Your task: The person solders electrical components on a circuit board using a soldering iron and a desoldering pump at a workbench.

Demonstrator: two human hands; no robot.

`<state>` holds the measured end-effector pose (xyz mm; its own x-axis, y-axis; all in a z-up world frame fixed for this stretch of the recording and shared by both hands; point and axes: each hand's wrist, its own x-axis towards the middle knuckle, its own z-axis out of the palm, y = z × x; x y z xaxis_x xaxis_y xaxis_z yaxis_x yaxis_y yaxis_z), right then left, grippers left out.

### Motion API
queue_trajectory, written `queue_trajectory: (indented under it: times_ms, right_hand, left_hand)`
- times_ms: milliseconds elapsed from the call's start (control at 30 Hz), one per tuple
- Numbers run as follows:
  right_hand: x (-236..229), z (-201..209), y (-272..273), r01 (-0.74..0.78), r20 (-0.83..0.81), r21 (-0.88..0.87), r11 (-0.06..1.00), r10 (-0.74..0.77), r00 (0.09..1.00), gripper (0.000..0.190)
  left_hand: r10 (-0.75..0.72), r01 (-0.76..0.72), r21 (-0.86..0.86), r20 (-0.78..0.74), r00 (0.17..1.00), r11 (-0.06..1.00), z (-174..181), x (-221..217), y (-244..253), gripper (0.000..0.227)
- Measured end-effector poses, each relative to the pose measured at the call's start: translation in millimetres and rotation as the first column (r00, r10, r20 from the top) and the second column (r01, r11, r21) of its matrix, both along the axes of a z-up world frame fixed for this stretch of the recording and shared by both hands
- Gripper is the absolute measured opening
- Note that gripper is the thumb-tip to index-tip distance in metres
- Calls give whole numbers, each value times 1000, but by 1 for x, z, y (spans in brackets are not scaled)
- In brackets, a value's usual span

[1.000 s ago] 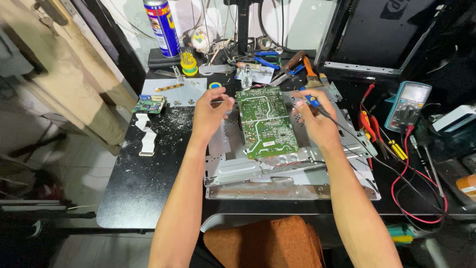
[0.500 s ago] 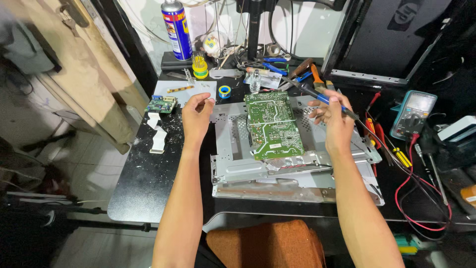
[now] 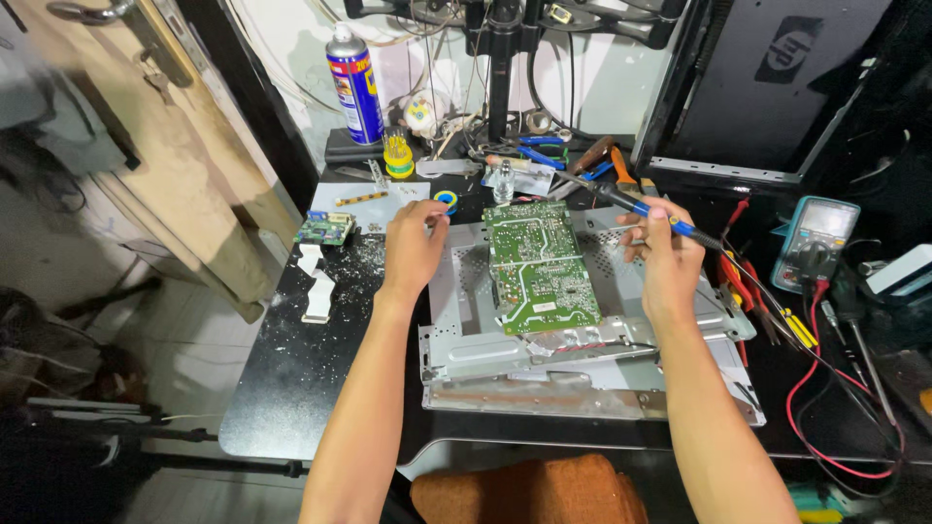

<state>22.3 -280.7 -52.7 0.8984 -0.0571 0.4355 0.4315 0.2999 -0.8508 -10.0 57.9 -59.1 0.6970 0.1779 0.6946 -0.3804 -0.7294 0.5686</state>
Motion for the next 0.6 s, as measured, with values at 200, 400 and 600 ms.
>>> queue_trajectory:
  times_ms: [200,400,600]
  right_hand:
    - [-2,5,2,33,27,-50,998,-32,999,33]
    - [-6,9,6,76,7,-107,991,-76,997,31]
    - [-6,12,6,101,12,-123,987,-100,995,30]
  left_hand:
    - [184,-94,332,-252,950,939,-12,64,4,21]
    - [304,-74,498,-398,865,864,-22,107,7,52]
    - [319,-23,489,-532,784,872,-30,125,8,37]
